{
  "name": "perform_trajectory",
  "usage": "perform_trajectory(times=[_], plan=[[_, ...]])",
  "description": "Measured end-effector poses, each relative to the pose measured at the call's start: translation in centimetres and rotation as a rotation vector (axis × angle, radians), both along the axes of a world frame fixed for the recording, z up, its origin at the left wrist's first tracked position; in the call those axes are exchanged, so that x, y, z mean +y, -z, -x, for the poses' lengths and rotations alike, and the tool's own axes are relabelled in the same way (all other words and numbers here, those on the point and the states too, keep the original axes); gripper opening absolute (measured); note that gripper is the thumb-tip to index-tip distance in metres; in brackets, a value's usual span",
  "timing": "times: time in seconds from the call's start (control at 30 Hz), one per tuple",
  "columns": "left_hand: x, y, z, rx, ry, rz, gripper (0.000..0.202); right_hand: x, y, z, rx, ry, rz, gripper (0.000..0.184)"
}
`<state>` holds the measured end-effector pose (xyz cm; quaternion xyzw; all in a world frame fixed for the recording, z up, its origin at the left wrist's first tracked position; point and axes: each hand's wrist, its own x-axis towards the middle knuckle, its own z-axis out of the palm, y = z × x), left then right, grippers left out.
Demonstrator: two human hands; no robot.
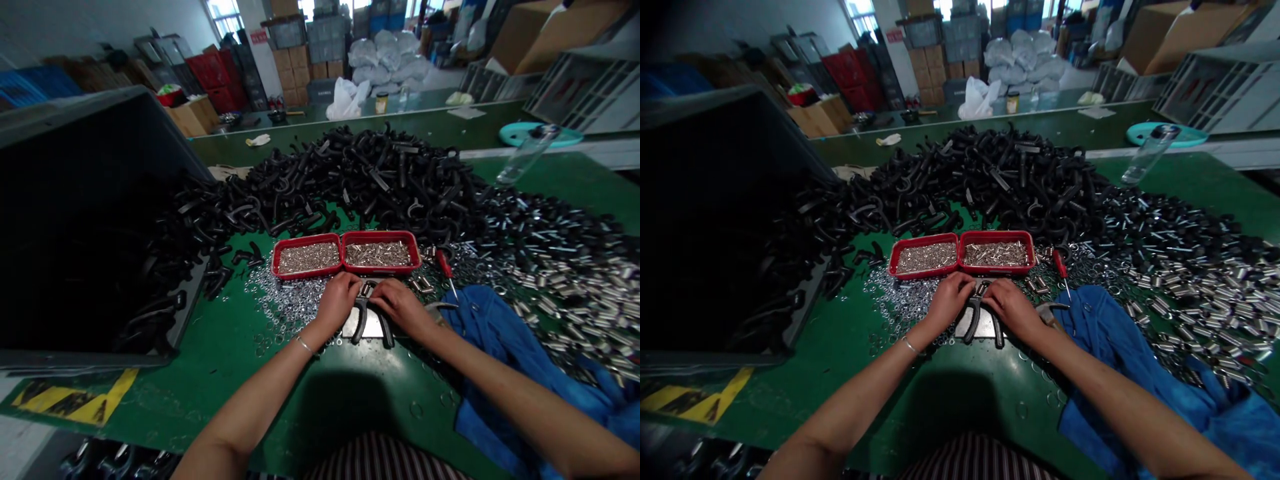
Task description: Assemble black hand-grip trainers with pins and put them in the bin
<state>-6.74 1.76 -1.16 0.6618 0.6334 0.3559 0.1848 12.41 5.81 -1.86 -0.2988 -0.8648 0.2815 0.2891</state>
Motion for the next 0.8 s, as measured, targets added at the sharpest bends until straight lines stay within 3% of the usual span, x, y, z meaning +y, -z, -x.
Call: perform_trajectory(times=[0.17, 0.5, 0.7, 0.8], plan=[[1.2, 0.6, -0.9, -0.048, 0.003, 0.031, 0.011, -0.1, 1.2, 0.3, -0.105, 0.01, -0.183, 0.016], [2.4, 0.7, -1.3, 0.075, 0.013, 0.081, 0.011, -0.6, 1.7, 0.4, -0.278, 0.022, -0.347, 0.023], [2.5, 1.0, -1.2, 0.16, 0.051, 0.067, 0.012, -0.6, 1.1, -0.9, -0.191, -0.055, -0.207, 0.019], [2.4, 1.0, -1.1, 0.195, 0.08, 0.064, 0.013, -1.1, 0.1, -3.9, -0.119, 0.067, -0.108, 0.023]])
